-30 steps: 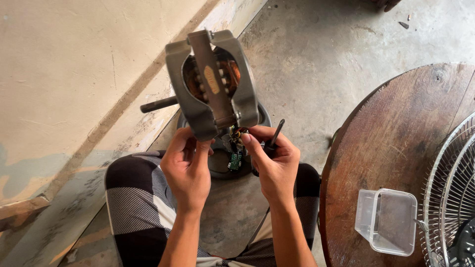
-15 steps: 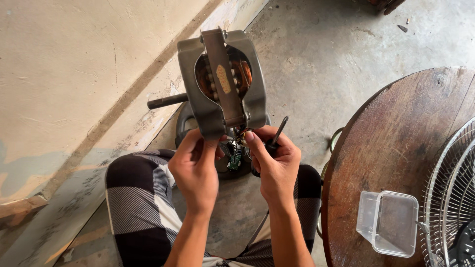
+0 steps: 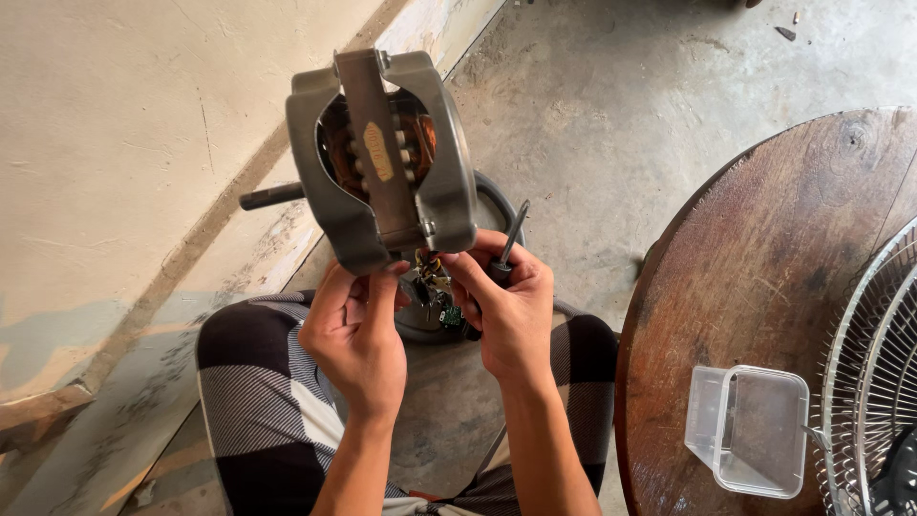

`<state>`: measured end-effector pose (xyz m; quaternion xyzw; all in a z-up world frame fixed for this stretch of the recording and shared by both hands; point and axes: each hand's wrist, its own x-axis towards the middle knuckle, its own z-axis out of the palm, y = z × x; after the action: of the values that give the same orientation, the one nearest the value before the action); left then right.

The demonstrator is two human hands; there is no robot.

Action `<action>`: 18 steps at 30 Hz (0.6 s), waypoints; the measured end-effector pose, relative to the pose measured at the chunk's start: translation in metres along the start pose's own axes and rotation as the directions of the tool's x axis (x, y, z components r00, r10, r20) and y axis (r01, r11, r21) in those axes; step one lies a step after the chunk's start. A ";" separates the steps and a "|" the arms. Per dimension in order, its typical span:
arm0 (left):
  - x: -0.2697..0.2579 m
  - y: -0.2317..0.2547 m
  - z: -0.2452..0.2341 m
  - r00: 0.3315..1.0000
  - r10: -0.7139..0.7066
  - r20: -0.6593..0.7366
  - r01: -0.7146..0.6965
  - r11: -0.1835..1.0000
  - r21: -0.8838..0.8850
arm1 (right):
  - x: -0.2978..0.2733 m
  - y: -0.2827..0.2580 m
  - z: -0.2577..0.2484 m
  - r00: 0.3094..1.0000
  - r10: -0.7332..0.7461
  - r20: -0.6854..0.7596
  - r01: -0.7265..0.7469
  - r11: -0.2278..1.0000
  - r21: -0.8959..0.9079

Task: The person uses a screwdriver to tighten screws on the fan motor housing, then places the motor back into the black plastic rear cover. The person works on the fan motor and rear cover while seated on the floor.

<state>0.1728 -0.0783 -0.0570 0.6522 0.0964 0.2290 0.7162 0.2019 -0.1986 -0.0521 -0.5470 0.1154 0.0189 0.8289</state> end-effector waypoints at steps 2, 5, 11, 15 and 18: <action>-0.001 0.003 0.001 0.999 0.048 0.020 -0.049 0.998 0.026 | 0.001 -0.004 0.000 1.000 0.006 0.015 -0.005 0.999 -0.037; -0.004 0.007 0.002 0.984 0.169 0.057 -0.176 0.976 0.131 | 0.001 -0.007 0.000 1.000 -0.018 0.017 0.019 0.997 -0.075; -0.004 0.014 0.007 0.973 0.219 0.069 -0.229 0.916 0.328 | 0.007 -0.008 -0.003 1.000 0.016 -0.011 -0.016 1.000 -0.004; -0.005 0.014 0.011 0.958 0.279 0.064 -0.282 0.882 0.379 | 0.009 -0.008 -0.004 1.000 -0.016 0.008 0.016 1.000 0.001; -0.006 0.010 0.015 0.968 0.246 0.056 -0.252 0.951 0.181 | 0.008 -0.007 -0.002 0.999 -0.042 0.019 0.042 0.999 0.028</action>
<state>0.1724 -0.0937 -0.0462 0.7270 0.0226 0.2966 0.6189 0.2102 -0.2042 -0.0484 -0.5378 0.0961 0.0053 0.8376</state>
